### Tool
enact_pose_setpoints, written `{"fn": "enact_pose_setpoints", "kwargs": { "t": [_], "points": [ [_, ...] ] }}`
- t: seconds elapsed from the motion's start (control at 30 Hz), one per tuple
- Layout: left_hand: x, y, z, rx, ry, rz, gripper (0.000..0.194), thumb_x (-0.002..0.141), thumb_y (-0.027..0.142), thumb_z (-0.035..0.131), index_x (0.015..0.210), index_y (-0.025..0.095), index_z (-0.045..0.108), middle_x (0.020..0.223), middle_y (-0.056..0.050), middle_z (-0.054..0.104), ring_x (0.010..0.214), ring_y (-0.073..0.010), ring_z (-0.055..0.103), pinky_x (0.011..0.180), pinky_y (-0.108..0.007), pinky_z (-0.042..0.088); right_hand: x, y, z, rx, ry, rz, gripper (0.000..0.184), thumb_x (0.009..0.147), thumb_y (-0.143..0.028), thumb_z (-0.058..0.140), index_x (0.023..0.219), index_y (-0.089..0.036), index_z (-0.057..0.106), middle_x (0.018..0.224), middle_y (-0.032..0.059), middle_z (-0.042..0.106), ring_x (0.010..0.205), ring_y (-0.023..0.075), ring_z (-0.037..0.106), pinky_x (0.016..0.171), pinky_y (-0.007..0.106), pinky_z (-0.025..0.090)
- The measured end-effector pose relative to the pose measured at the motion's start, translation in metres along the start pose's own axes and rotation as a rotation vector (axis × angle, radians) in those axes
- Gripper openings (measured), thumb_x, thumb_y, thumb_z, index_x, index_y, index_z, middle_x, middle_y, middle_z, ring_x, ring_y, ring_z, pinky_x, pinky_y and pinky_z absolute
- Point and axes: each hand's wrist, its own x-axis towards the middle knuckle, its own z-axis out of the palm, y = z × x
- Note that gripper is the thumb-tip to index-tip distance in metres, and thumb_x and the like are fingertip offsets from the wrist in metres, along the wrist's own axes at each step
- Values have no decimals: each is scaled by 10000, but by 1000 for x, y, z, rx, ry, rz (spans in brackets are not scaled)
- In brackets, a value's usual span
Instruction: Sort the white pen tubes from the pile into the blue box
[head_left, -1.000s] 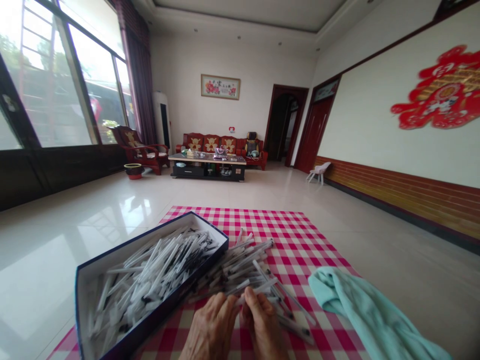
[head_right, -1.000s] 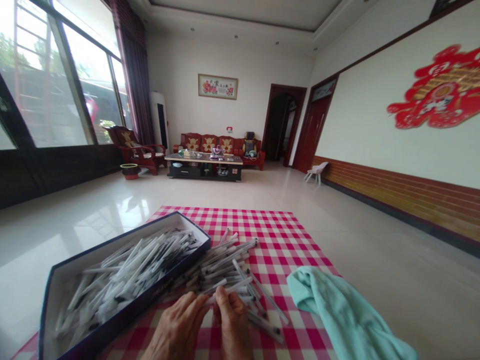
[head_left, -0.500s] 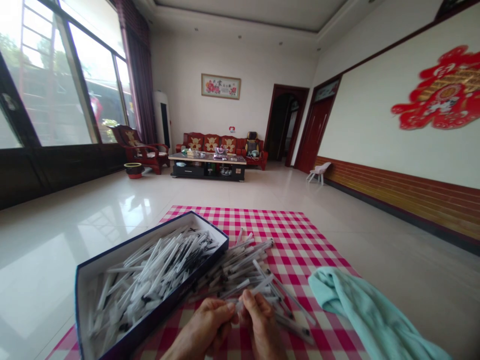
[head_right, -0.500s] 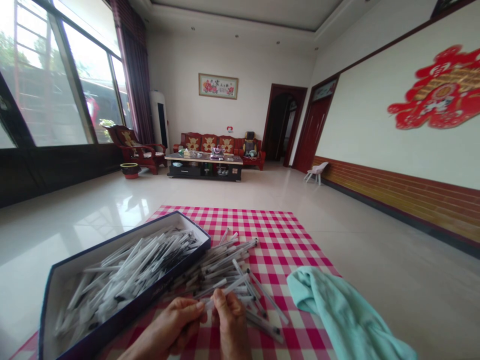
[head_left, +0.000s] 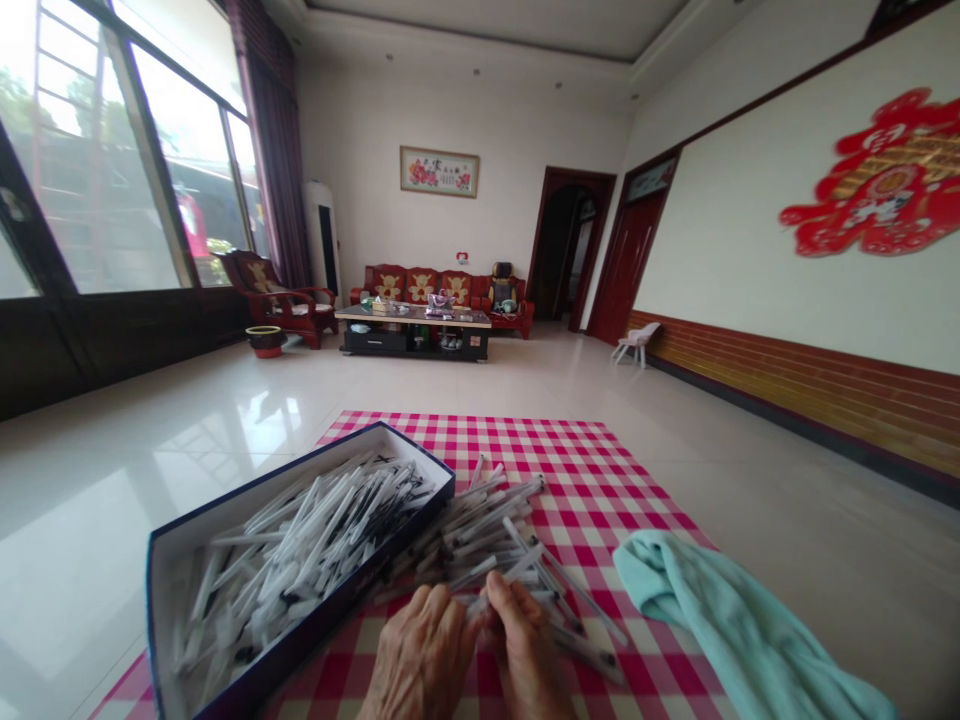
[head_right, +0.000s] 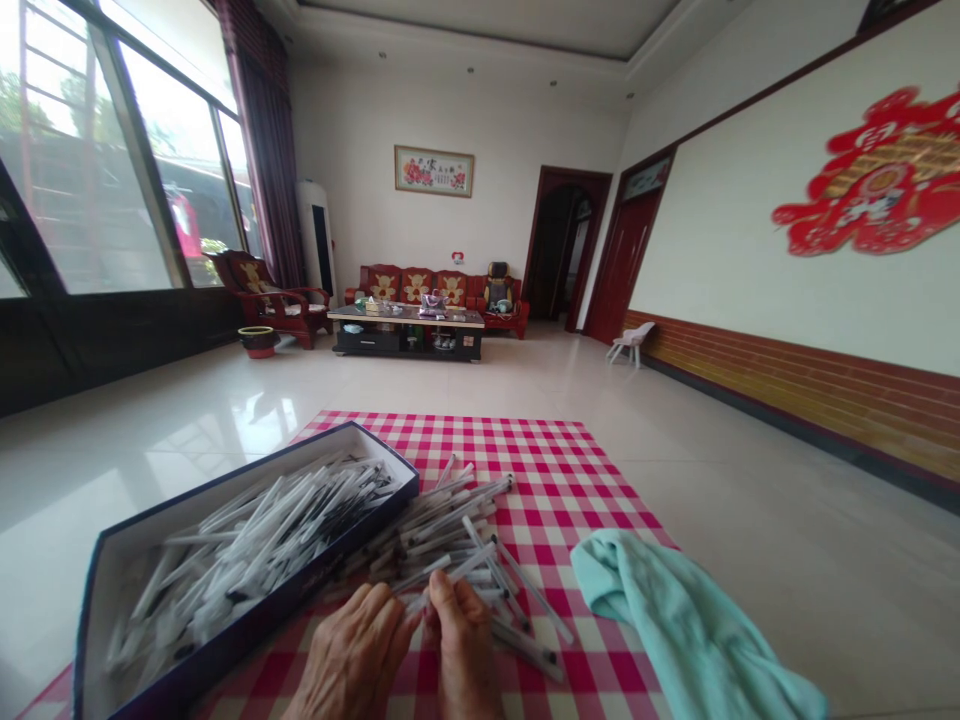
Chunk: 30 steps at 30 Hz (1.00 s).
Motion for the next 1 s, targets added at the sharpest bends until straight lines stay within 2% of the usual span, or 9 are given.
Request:
{"fn": "enact_pose_setpoints", "kwargs": {
  "t": [0.13, 0.23, 0.37, 0.43, 0.53, 0.63, 0.73, 0.87, 1.0],
  "points": [
    [-2, -1, 6, -260, -117, -191, 409, 937, 307, 334, 605, 193, 543, 580, -10, 554, 532, -135, 504, 518, -236, 340, 3, 11, 0, 57, 11, 83, 359, 659, -459, 711, 502, -208, 508, 493, -54, 435, 477, 121, 375, 481, 253, 328],
    [1, -2, 5, -768, -382, -607, 559, 896, 553, 265, 512, 188, 442, 452, 28, 419, 419, -99, 388, 437, -223, 278, 3, 19, 0, 89, -14, 105, 356, 686, -450, 698, 535, -203, 491, 508, -59, 428, 486, 114, 373, 486, 240, 323],
    [10, -3, -1, -1378, -704, -1172, 574, 687, 774, 380, 559, 214, 397, 396, 93, 318, 335, -53, 216, 350, -187, 180, 3, 26, -3, 56, -31, 73, 357, 750, -448, 655, 553, -198, 491, 504, -63, 421, 482, 109, 363, 488, 234, 319],
    [12, -2, -3, -1329, -706, -1150, 599, 690, 775, 378, 547, 196, 442, 387, 77, 356, 325, -54, 254, 350, -185, 200, 4, 26, -4, 40, -38, 65, 360, 760, -452, 645, 552, -198, 497, 499, -61, 432, 484, 113, 376, 495, 239, 327],
    [11, 0, -4, -906, -450, -790, 592, 825, 643, 357, 591, 147, 580, 483, 0, 507, 432, -105, 461, 438, -209, 337, 5, 23, -5, 38, -19, 62, 319, 736, -450, 669, 588, -194, 550, 536, -41, 503, 519, 131, 436, 510, 250, 350],
    [6, 0, -3, -521, -173, -380, 294, 897, 391, 438, 912, 186, 648, 737, -26, 622, 630, -134, 580, 584, -210, 422, 6, 23, -6, 56, 9, 60, 275, 725, -439, 683, 636, -193, 601, 577, -26, 550, 541, 140, 470, 508, 252, 363],
    [1, -1, -1, -299, -84, -181, 237, 919, 237, 394, 878, 218, 627, 699, -12, 606, 573, -118, 563, 543, -190, 413, 6, 26, -8, 41, 3, 38, 281, 740, -444, 667, 631, -191, 609, 570, -24, 555, 526, 138, 464, 500, 254, 368],
    [1, 2, 1, -346, -99, -246, 313, 904, 240, 376, 670, 195, 580, 616, -9, 569, 533, -116, 524, 514, -200, 375, 6, 29, -8, -5, 18, 26, 295, 738, -438, 674, 610, -185, 589, 557, -30, 527, 523, 129, 445, 506, 247, 366],
    [10, 3, -3, -955, -445, -769, 369, 847, 440, 416, 632, 174, 551, 460, 50, 406, 394, -84, 368, 402, -199, 275, 3, 25, -5, 33, 14, 57, 337, 749, -461, 652, 591, -191, 525, 525, -57, 446, 497, 114, 398, 497, 239, 348]
  ]
}}
